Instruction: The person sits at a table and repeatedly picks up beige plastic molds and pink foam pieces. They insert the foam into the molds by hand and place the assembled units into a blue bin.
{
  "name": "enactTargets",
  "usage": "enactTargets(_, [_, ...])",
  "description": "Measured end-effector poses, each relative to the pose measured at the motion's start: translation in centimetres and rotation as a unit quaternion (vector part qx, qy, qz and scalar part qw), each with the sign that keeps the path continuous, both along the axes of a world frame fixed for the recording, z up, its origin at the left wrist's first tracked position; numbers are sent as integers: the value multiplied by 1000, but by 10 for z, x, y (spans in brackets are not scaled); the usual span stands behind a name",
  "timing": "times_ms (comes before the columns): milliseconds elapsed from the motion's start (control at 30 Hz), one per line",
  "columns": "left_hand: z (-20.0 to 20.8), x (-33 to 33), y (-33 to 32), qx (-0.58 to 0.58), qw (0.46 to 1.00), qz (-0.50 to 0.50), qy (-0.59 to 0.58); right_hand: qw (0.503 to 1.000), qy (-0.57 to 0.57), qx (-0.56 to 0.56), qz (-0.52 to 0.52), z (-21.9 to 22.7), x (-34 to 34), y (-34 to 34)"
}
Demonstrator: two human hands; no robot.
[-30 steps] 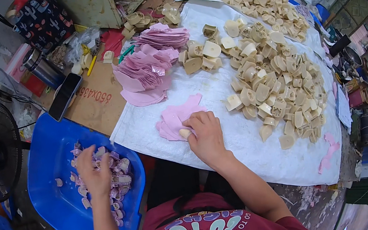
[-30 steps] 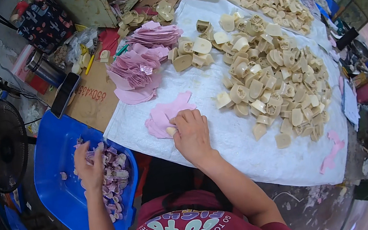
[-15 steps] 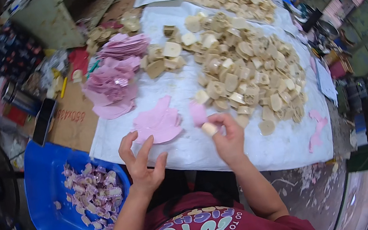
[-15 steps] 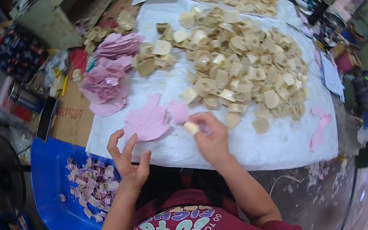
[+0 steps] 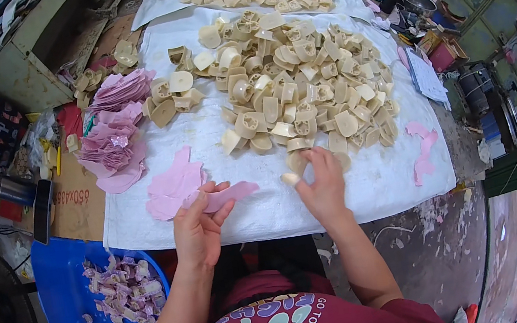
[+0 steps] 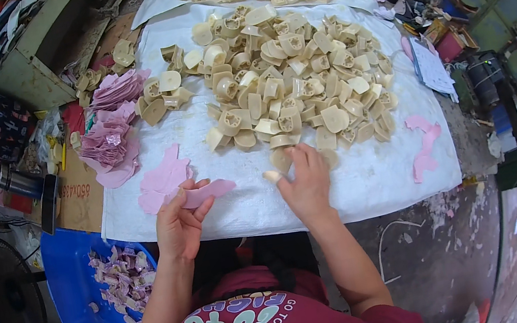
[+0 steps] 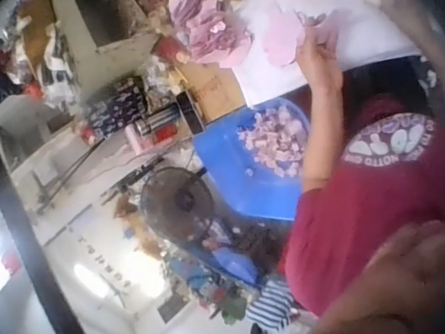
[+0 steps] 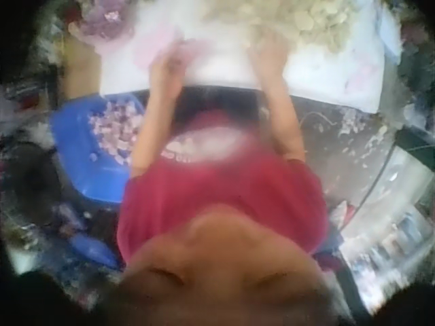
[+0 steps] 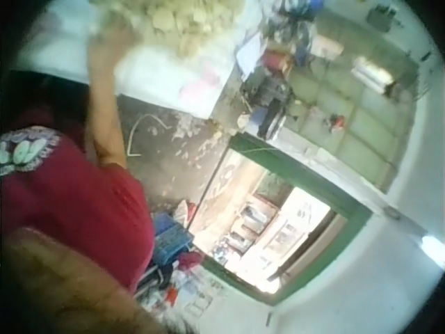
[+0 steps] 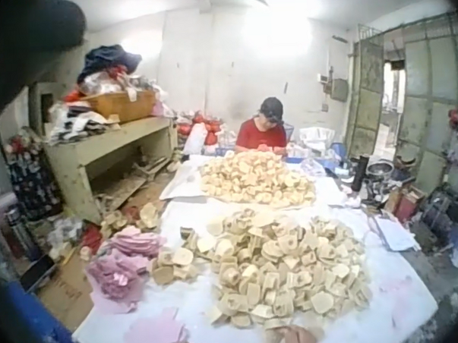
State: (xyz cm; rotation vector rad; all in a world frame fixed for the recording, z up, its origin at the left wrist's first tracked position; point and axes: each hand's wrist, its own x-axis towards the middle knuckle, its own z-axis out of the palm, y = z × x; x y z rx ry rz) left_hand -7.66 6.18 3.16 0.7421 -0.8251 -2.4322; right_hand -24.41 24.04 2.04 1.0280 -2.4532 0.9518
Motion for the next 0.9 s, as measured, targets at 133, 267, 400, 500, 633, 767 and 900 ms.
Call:
enactTargets(133, [14,-16,13,22,998,-15,58,999,-25,-13,19,-8,-6,-4])
enactTargets(267, [24,-51,28,-36,994,-49,88,980,-190,-47,33,8,16,-6])
enactTargets(400, [-5,-85,35,-76,994,-51,67,843,-476,-247,52,-5,30,-7])
enactTargets(500, [-18,-82,31,-1,996,-64,59,748,-565,-337,86,1,42,-18])
enactTargets(633, [0,-55,15,82,994,-37,60,800,-495,-263,211,33,84,-47])
enactTargets(767, [13,-25,-9,117,989,14,89,922,-248,-72,288,48,85,-56])
enactTargets(900, [21,-13,-5,92,994,-17,58,916,-169,-140,335,42,87,-67])
